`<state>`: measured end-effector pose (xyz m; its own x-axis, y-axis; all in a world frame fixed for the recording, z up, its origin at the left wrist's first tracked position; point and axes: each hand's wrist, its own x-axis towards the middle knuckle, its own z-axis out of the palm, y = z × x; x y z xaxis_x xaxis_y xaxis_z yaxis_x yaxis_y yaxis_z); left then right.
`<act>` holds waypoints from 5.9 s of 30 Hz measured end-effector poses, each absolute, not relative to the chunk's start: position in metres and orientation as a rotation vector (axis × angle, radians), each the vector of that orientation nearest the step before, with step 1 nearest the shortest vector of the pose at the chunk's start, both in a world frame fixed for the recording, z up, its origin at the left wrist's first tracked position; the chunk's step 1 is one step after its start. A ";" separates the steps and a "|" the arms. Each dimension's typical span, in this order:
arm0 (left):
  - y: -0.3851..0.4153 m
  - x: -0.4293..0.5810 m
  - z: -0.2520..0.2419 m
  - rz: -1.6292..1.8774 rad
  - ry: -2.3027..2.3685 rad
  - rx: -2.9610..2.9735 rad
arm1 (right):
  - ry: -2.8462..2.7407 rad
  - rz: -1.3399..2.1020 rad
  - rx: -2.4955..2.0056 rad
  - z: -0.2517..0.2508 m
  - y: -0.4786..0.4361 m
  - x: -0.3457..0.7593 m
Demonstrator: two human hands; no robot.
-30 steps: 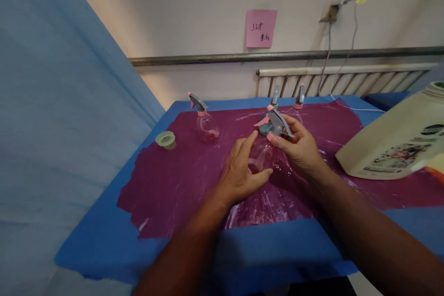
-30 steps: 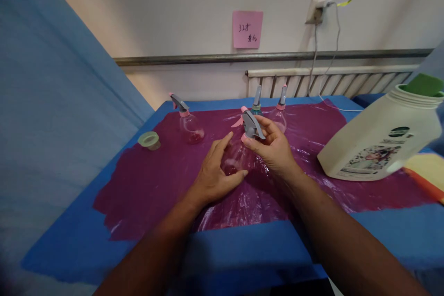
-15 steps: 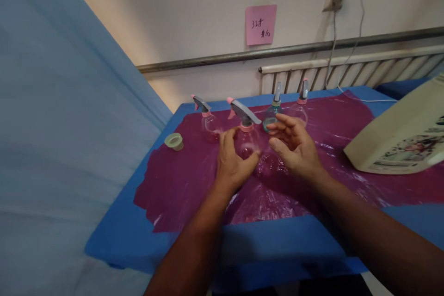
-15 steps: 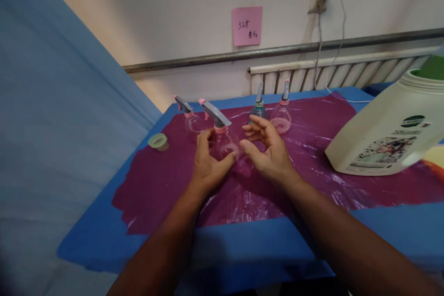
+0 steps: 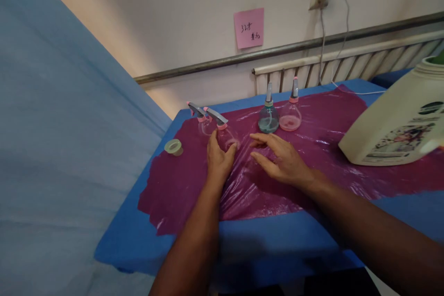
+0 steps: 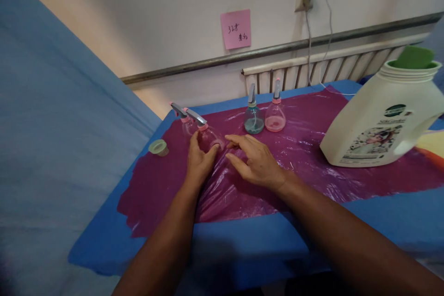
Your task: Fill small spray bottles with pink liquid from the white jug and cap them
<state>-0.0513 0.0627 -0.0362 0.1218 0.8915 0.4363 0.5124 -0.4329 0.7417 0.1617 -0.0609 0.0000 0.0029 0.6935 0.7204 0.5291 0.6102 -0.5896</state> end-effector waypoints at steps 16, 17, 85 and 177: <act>0.058 -0.049 -0.036 1.293 1.495 2.080 | -1.754 0.242 -1.098 -0.014 -0.053 0.163; 0.055 -0.048 -0.033 1.312 1.529 2.054 | -1.724 0.239 -1.104 -0.013 -0.053 0.164; 0.014 -0.022 -0.014 1.159 0.877 2.130 | -1.247 0.296 -1.204 0.012 0.010 0.194; 0.003 -0.018 -0.014 0.811 0.737 2.010 | -1.088 -0.189 -0.895 0.062 -0.100 0.163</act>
